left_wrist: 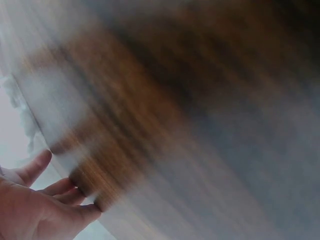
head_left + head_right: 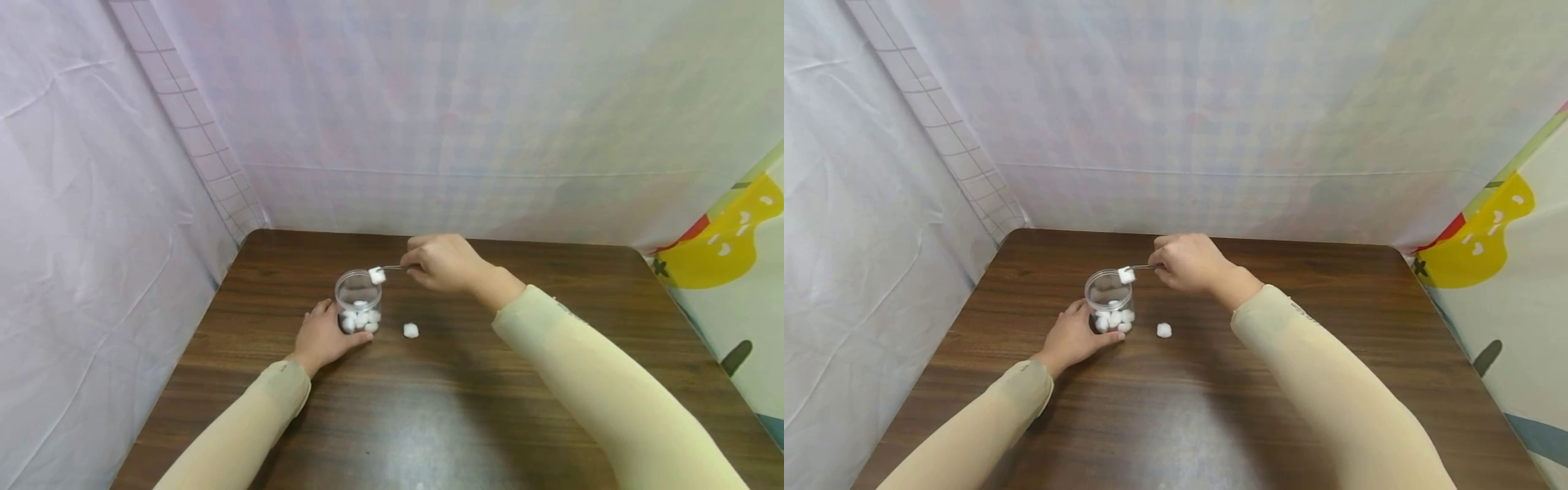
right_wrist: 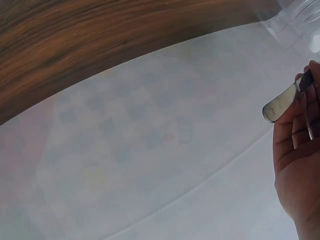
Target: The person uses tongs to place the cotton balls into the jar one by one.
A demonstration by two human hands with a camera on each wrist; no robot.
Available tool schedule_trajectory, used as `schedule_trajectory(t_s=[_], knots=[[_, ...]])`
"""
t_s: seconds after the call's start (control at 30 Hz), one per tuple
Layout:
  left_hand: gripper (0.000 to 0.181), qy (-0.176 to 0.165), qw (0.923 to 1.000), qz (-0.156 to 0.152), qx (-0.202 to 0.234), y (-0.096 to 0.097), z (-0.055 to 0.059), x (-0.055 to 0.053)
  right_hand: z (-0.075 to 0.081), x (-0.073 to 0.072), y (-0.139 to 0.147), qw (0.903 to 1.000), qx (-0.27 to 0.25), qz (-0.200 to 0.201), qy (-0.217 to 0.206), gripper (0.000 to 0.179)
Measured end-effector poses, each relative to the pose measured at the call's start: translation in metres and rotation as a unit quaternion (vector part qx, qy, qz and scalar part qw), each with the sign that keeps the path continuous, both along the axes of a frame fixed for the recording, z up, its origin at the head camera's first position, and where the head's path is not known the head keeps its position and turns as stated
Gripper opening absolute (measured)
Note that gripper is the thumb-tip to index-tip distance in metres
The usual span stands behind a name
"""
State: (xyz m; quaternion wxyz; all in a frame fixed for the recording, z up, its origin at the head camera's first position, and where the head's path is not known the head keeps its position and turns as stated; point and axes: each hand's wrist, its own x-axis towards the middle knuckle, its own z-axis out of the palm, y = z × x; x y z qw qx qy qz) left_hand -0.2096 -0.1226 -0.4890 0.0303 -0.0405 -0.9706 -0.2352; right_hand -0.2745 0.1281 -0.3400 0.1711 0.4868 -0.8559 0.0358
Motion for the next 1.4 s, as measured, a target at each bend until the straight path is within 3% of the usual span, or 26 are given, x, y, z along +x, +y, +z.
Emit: schedule_trajectory(t_s=[0.43,1.4], knots=[[0.096,-0.006,1.0,0.001,0.002,0.0,0.001,0.0,-0.009,0.001,-0.018,0.9999,0.008,0.008,-0.005,0.015],[0.098,-0.012,0.9999,0.0,0.006,-0.001,0.0,-0.002,-0.015,0.0,-0.024,0.9992,0.033,0.008,-0.019,0.011]])
